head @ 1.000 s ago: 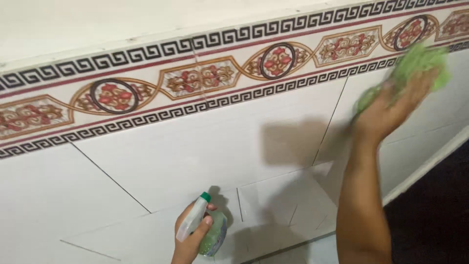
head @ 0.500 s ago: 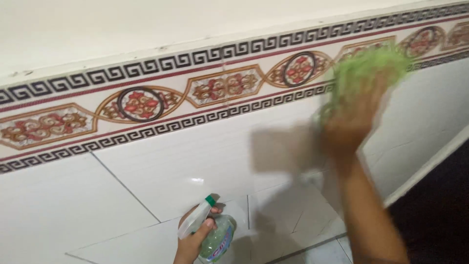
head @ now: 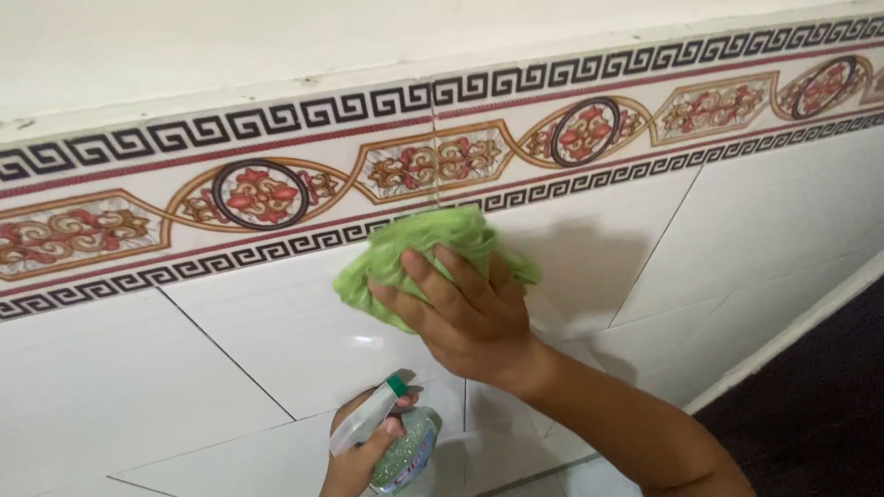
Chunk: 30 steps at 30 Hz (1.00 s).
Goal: The person sprays a cleaning solution onto a tiled wall and wipes the surface with a green cloth. They repeatedly spray and wipe different sections of the wall, focusing on the decorative border and the white tiles below.
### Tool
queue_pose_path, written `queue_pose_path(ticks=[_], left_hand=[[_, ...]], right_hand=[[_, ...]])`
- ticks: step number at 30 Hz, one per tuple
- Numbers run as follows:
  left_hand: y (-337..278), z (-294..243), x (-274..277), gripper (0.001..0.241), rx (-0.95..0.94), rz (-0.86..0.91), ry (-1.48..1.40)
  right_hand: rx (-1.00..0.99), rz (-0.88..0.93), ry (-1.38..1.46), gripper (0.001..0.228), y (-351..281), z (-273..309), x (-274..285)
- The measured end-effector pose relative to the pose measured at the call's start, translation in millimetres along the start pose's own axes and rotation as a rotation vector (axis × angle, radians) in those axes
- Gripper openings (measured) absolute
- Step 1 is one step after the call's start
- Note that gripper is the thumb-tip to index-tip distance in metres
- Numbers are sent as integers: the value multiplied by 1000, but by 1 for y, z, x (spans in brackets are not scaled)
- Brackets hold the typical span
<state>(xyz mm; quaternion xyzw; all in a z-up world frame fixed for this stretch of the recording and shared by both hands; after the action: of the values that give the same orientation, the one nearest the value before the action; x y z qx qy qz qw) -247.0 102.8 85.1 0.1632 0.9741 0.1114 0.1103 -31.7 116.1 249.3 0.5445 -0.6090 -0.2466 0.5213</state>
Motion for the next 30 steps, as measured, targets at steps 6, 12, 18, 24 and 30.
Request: queue_pose_path(ticks=[6, 12, 18, 24, 30], left_hand=[[1, -9, -1, 33, 40, -20, 69], [1, -14, 1, 37, 38, -7, 119], [2, -10, 2, 37, 76, -6, 108], [-3, -9, 5, 36, 13, -46, 73], [-37, -44, 14, 25, -173, -9, 224]], right_hand=[[-141, -76, -269, 14, -11, -100, 13], [-518, -479, -94, 49, -61, -245, 34], [-566, -439, 59, 59, 34, -140, 37], [-436, -123, -58, 71, 89, -32, 29], [-123, -119, -110, 46, 90, 42, 21]])
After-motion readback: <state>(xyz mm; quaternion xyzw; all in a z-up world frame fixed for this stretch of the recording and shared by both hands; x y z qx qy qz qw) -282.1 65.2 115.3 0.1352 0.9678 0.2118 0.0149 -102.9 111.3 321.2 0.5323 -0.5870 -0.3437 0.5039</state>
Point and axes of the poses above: each hand's wrist, its own y-axis towards the middle knuckle, its own x-axis out of the back of the hand, z = x × y, the point moved 2 cm from there along y, towards the middle knuckle, and after that the axes turned 1 degree about x, right-handed, at the moved point
